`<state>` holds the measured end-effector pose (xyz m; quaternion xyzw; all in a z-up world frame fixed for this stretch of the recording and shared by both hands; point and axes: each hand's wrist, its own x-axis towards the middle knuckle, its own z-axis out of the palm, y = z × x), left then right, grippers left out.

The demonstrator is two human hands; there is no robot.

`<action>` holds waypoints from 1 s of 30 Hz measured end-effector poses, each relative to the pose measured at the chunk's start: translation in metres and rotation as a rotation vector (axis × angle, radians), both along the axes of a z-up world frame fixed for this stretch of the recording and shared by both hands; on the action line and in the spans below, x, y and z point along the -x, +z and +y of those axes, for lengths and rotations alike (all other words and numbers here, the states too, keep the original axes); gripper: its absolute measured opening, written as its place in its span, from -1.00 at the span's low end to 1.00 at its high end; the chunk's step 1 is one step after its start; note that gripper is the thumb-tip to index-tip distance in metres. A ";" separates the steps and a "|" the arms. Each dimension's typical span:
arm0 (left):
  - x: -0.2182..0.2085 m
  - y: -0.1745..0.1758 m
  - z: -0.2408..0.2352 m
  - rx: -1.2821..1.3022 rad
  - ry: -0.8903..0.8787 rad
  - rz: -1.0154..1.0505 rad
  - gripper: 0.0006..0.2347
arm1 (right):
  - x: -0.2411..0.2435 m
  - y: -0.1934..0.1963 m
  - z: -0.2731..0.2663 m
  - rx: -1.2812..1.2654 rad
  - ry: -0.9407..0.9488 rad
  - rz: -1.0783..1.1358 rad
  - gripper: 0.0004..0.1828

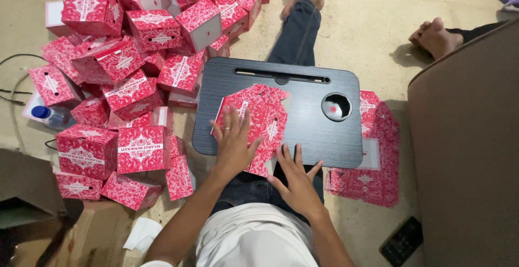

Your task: The person assembles small red-and-white patterned cardboard boxes by folding flat die-cut sheets along pre-scored lines and tucking tabs into slots. They complete one box, place it aside, and begin a second box before the clip ends.

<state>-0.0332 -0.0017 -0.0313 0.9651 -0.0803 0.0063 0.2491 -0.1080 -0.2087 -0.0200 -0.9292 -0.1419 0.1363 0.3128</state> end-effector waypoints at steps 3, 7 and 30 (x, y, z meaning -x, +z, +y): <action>-0.004 -0.005 0.008 0.078 0.211 0.210 -0.22 | 0.002 0.000 0.008 -0.027 -0.020 0.042 -0.18; 0.003 0.002 0.008 0.167 0.243 0.200 -0.22 | 0.002 -0.005 0.015 -0.053 -0.044 0.047 -0.11; 0.021 0.034 -0.041 0.424 -0.012 0.066 -0.28 | -0.025 -0.029 -0.024 -0.861 -0.507 0.143 -0.17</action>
